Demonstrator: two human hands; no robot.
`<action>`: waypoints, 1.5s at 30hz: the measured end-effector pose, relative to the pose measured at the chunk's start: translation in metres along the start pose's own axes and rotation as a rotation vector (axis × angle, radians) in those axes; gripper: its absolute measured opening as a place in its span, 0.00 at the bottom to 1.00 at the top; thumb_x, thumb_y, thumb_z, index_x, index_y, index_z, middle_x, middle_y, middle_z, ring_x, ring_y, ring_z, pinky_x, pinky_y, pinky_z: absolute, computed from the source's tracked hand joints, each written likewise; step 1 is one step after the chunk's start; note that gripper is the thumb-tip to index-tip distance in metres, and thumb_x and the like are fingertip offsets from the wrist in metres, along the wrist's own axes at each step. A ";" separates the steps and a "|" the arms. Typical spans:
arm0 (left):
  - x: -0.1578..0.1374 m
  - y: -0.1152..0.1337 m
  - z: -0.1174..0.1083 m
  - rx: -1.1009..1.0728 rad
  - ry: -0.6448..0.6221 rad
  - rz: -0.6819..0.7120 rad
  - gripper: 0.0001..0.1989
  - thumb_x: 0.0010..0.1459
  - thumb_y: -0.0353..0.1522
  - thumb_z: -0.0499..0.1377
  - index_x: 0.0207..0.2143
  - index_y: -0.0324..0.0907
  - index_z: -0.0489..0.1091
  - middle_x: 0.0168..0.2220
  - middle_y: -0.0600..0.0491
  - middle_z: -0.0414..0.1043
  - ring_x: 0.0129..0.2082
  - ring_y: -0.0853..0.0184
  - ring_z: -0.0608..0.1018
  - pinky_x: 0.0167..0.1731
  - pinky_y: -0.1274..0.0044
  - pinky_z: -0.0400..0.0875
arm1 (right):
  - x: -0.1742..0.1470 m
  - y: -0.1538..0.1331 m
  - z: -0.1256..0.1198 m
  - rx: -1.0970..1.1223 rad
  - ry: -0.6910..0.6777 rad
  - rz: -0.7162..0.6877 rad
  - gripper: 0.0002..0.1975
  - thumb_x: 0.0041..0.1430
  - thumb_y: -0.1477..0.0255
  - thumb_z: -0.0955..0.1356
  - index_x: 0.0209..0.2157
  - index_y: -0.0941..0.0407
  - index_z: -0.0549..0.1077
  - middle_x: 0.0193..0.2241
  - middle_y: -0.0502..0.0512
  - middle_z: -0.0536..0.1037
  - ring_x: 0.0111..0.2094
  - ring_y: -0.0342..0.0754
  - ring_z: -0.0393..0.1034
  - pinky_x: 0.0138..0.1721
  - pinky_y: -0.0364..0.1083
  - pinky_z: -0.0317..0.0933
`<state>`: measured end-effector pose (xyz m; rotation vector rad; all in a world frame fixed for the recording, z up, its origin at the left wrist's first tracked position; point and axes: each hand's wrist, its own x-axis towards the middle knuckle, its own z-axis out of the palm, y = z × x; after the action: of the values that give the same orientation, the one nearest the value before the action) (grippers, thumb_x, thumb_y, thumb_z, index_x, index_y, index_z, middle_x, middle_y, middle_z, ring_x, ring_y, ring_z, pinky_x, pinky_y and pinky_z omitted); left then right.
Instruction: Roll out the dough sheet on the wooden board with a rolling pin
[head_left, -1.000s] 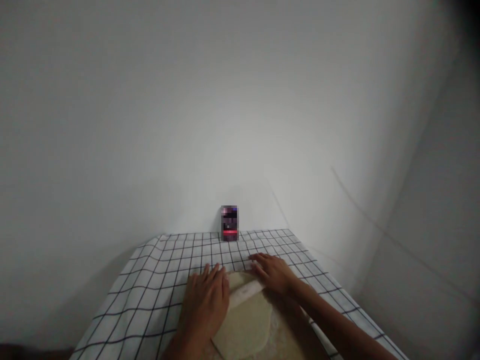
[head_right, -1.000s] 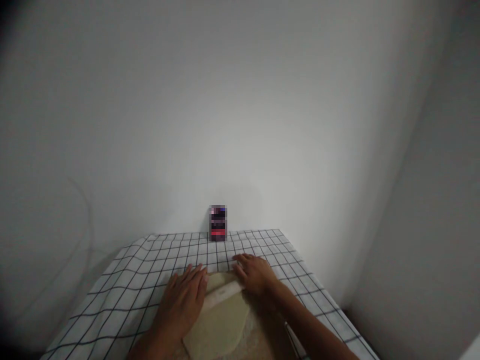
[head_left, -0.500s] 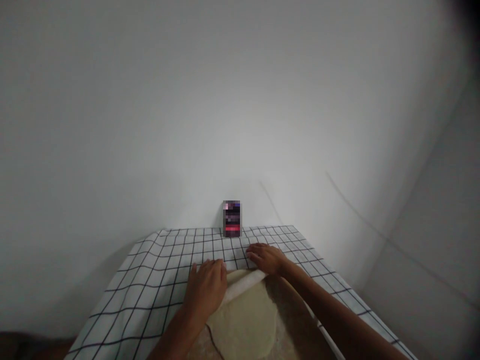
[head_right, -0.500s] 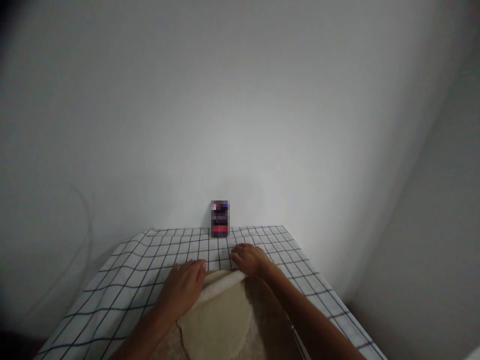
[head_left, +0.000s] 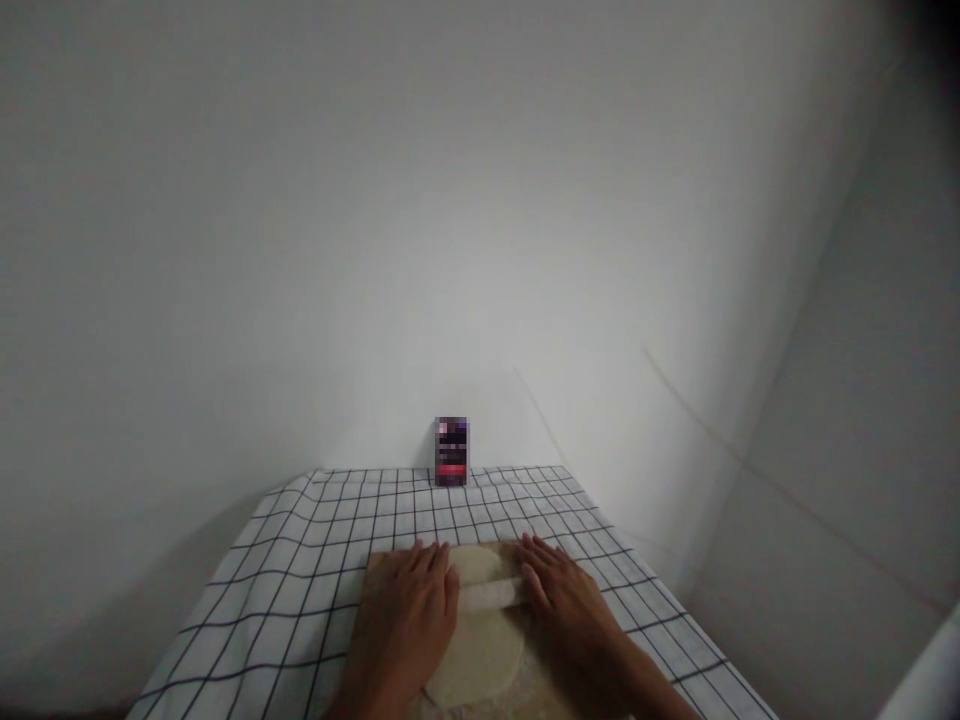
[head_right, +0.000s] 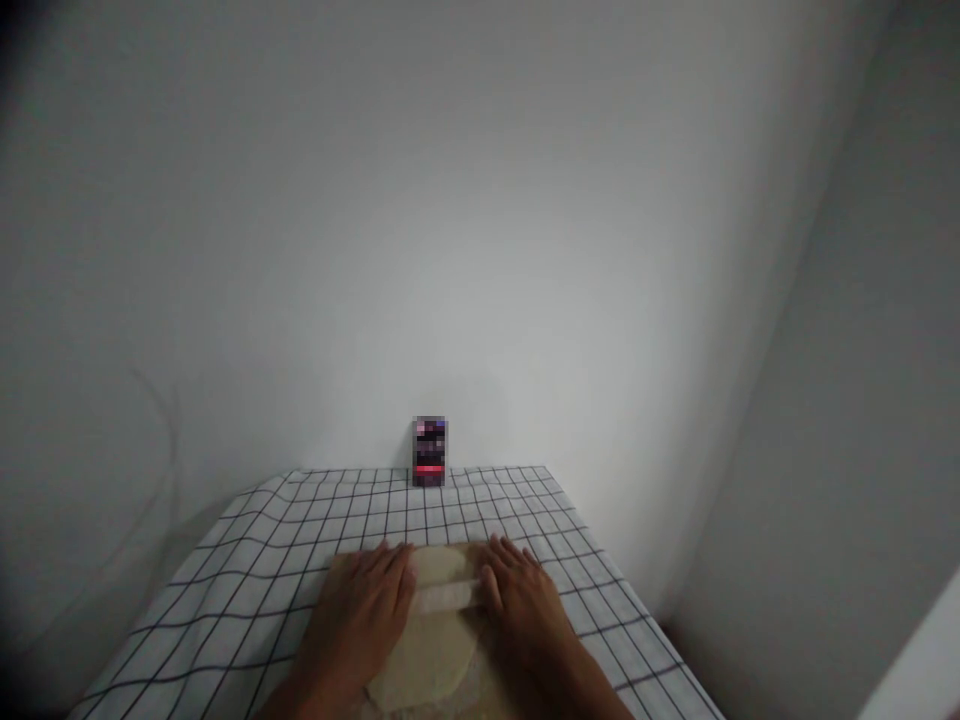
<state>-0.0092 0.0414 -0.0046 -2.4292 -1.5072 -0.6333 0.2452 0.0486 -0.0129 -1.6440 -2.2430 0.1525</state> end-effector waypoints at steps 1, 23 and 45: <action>-0.007 0.002 0.002 -0.006 0.032 0.019 0.23 0.72 0.35 0.43 0.60 0.40 0.70 0.62 0.42 0.72 0.64 0.49 0.71 0.62 0.52 0.66 | -0.010 0.000 0.002 0.012 0.016 -0.003 0.28 0.75 0.62 0.52 0.67 0.55 0.66 0.69 0.58 0.63 0.71 0.55 0.52 0.71 0.61 0.48; 0.058 -0.018 -0.011 -0.014 -0.155 -0.383 0.26 0.72 0.39 0.42 0.36 0.41 0.79 0.37 0.44 0.82 0.39 0.58 0.83 0.39 0.70 0.69 | 0.127 -0.012 -0.008 -0.066 -0.058 0.018 0.27 0.75 0.56 0.54 0.39 0.54 0.80 0.42 0.59 0.83 0.44 0.52 0.77 0.42 0.46 0.62; 0.066 -0.028 0.001 -0.048 -0.211 -0.303 0.21 0.72 0.38 0.46 0.38 0.42 0.78 0.42 0.46 0.82 0.44 0.61 0.82 0.43 0.73 0.69 | 0.130 -0.002 0.002 -0.082 -0.050 0.039 0.22 0.73 0.63 0.56 0.43 0.55 0.79 0.47 0.61 0.80 0.48 0.52 0.76 0.44 0.48 0.63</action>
<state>-0.0082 0.1073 0.0240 -2.3848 -1.9915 -0.4809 0.2090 0.1701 0.0144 -1.7448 -2.2828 0.1138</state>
